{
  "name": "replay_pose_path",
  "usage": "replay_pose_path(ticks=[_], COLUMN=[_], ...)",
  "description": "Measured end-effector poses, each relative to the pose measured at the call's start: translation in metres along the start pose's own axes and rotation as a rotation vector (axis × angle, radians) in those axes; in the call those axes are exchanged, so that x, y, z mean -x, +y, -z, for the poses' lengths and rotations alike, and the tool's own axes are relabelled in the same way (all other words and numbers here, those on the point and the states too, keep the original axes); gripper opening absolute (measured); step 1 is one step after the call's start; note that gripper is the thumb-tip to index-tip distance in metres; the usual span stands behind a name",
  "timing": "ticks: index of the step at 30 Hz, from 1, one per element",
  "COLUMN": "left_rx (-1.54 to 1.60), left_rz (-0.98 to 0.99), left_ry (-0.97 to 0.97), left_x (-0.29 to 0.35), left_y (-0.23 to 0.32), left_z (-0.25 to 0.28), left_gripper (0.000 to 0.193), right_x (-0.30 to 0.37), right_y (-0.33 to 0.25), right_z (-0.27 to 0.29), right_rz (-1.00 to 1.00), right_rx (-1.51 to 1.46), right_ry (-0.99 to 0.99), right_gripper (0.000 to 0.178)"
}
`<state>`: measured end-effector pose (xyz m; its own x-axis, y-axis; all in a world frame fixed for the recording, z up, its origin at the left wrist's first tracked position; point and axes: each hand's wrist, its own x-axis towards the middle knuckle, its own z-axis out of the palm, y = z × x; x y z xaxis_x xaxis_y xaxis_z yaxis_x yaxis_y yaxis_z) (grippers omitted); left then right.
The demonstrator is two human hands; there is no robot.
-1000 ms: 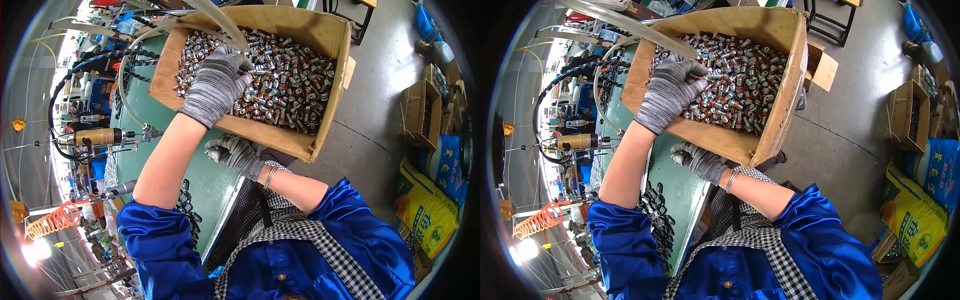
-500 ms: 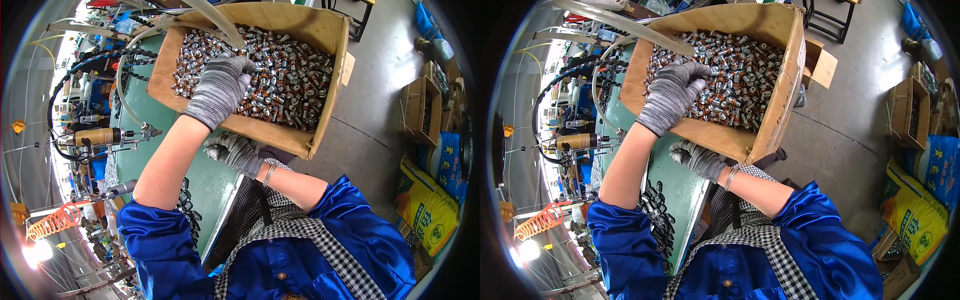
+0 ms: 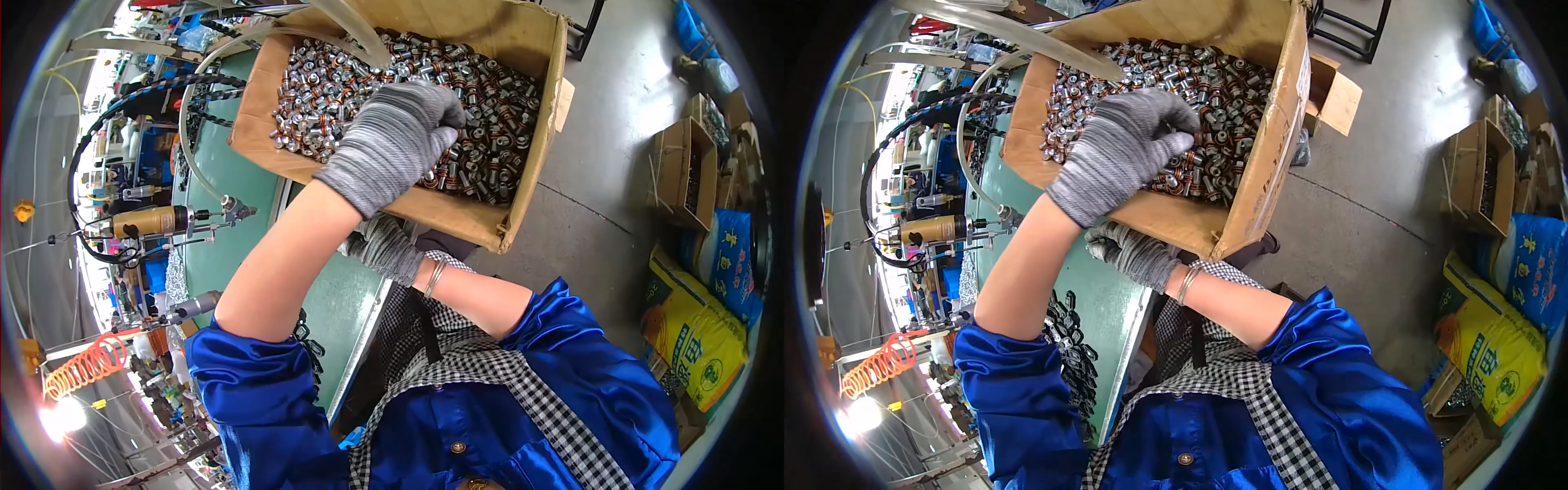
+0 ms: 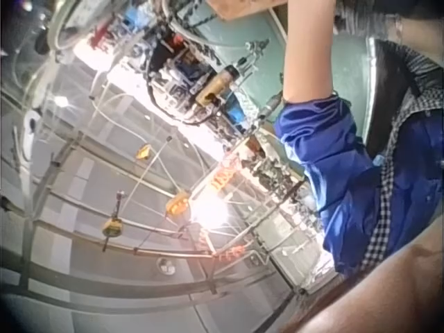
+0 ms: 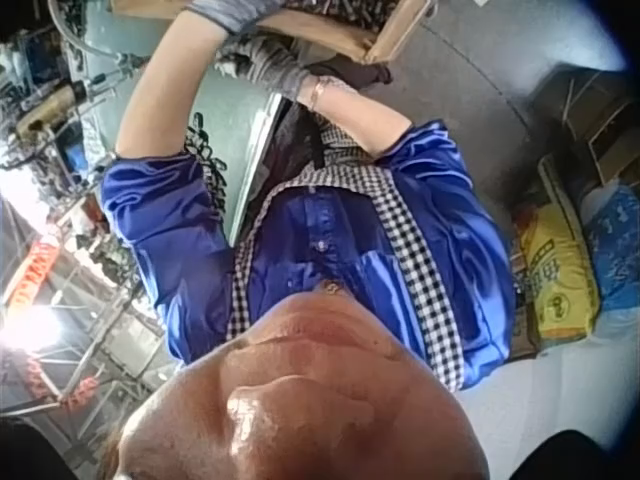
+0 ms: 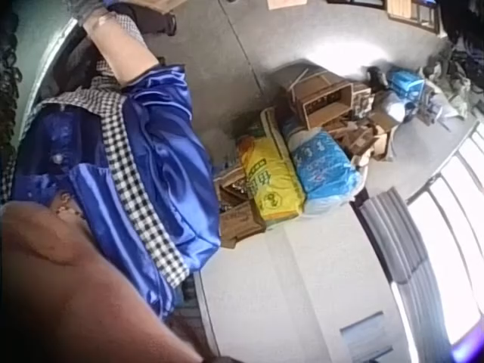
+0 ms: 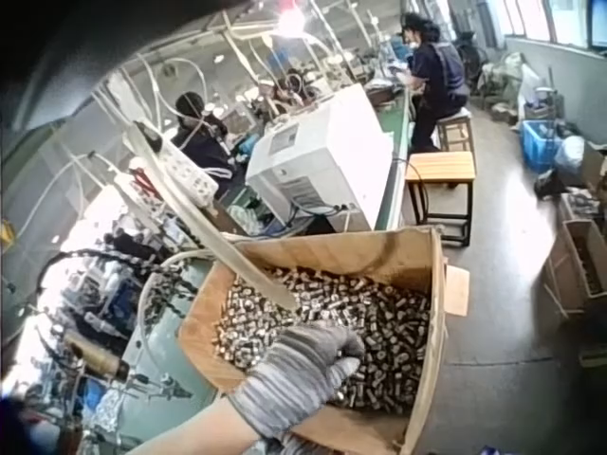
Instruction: Assembling small metal and plastic components on an industrial production line.
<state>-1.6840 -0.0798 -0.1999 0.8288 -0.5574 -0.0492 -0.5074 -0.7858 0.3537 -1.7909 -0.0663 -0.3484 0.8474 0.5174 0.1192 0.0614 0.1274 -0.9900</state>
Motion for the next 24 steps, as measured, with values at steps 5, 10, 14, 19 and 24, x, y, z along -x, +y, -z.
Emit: replay_pose_path(ticks=[5,10,14,19,24], left_rx=[-0.192,-0.339,-0.341,-0.072,-0.328], left_rz=[-0.064,-0.077,-0.152,0.007,0.213], left_ry=[-0.140,-0.253,-0.157,-0.153,-0.022], left_x=[-0.009,-0.010,-0.002,-0.002,0.004], left_y=[0.009,0.015,0.011,-0.009,-0.041], left_z=[-0.004,0.000,-0.001,0.024,0.031], left_gripper=[0.015,0.016,0.019,0.024,0.025], right_x=[-0.003,-0.010,-0.002,-0.001,0.000], right_y=[0.025,0.030,-0.011,0.008,0.004], right_z=[-0.013,-0.018,0.007,-0.001,-0.008], right_rz=[-0.037,-0.224,-0.074,-0.092,-0.033], right_rx=[-0.147,-0.592,0.062,-0.207,-0.255], right_ry=[-0.030,-0.165,-0.108,-0.073,0.021], right_gripper=[0.045,0.065,0.052,0.034,0.022])
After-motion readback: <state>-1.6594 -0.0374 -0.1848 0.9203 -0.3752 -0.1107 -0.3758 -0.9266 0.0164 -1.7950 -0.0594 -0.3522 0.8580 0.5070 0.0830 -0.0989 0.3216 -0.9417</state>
